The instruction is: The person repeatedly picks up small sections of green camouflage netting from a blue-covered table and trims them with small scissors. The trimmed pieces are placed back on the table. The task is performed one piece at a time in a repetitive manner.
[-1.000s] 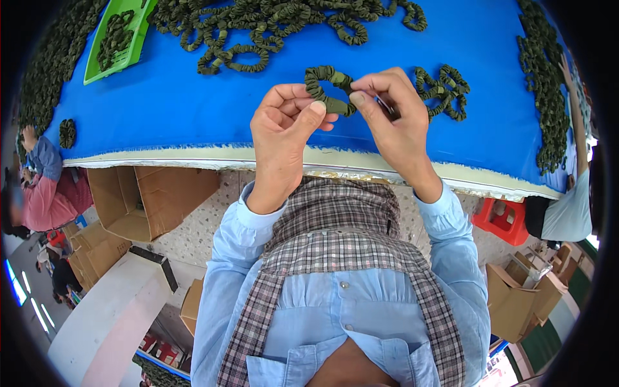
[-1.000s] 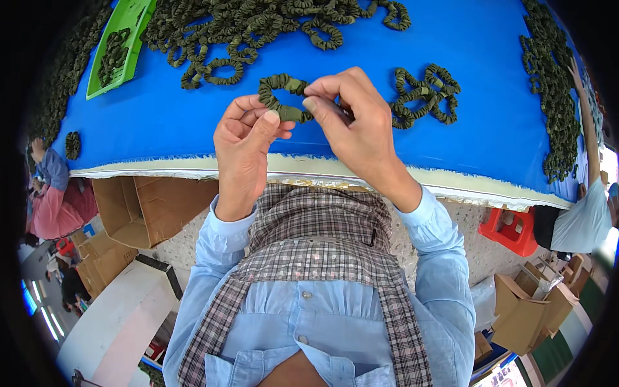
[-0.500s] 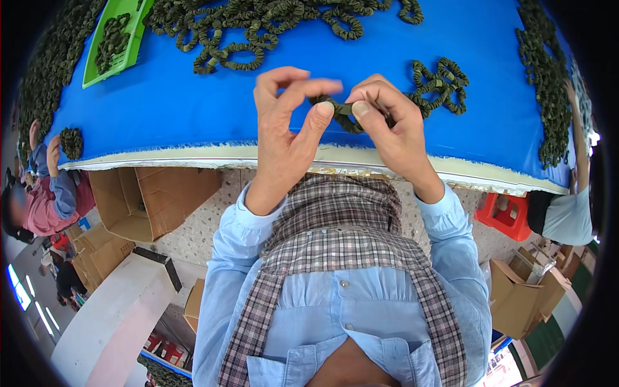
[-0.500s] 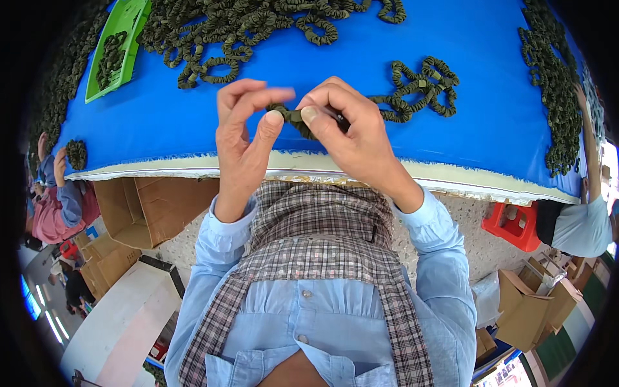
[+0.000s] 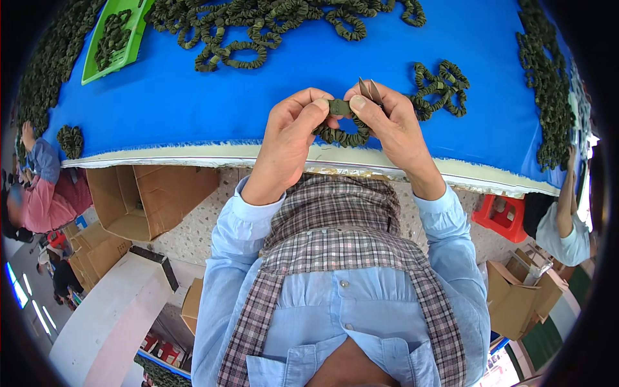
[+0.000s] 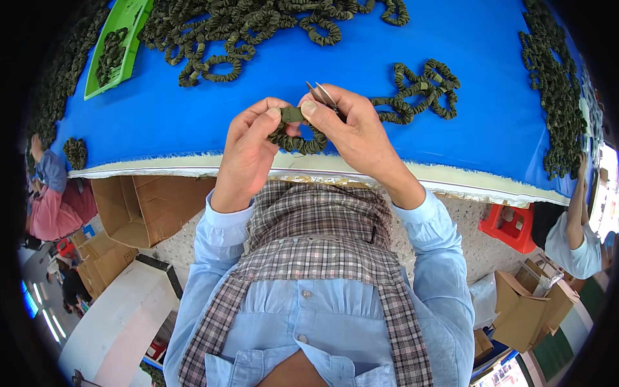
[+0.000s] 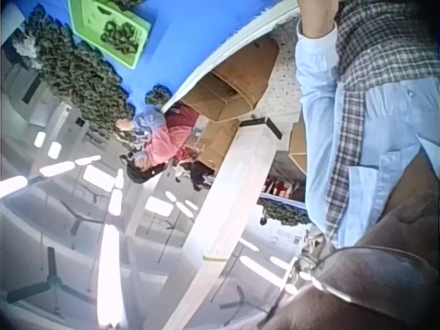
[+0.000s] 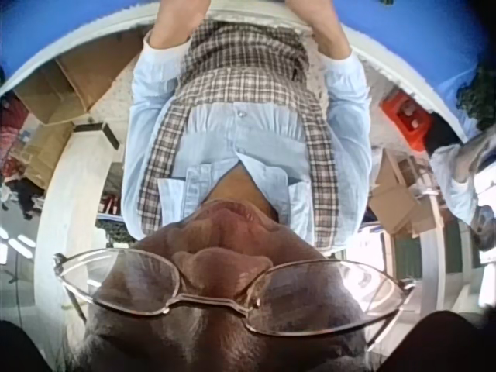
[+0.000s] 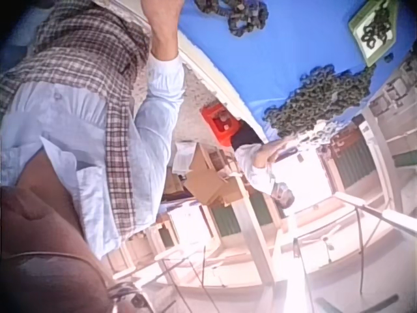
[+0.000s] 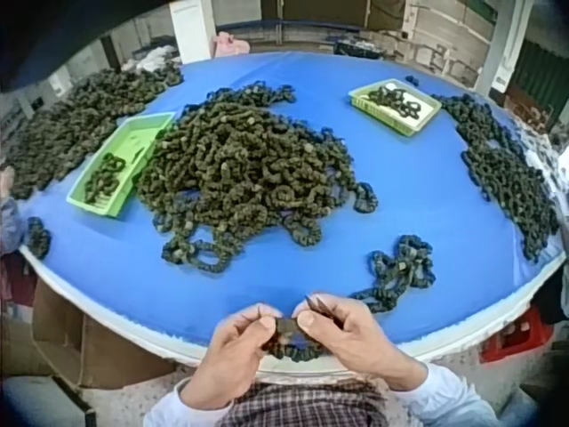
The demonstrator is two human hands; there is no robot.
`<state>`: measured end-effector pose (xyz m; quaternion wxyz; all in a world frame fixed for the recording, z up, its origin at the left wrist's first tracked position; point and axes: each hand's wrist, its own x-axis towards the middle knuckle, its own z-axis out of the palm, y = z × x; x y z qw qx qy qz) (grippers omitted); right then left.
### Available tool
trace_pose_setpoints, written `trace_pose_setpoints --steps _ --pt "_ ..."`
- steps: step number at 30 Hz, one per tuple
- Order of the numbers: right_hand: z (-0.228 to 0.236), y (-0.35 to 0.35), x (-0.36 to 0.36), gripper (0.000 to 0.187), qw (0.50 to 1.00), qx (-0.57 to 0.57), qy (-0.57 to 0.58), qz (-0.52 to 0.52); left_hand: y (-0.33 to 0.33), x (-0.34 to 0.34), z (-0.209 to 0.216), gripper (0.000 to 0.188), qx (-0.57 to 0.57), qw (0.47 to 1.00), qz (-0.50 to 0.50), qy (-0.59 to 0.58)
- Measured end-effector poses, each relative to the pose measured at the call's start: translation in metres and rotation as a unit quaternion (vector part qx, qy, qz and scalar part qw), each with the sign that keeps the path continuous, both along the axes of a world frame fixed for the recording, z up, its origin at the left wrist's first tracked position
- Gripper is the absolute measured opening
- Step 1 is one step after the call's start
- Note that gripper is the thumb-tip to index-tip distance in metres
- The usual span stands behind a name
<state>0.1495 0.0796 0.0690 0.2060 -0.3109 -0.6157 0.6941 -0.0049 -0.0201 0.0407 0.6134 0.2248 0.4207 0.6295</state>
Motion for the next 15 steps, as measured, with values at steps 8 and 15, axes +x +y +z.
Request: trace_pose_setpoints --steps 8,15 --pt "-0.004 0.041 0.019 0.032 0.98 0.105 -0.163 0.043 0.016 0.002 -0.025 0.045 0.081 0.816 0.081 0.566" --pt "0.007 0.092 0.047 0.021 0.869 0.346 -0.353 -0.006 -0.036 0.021 -0.015 0.067 0.154 0.659 -0.222 0.702"
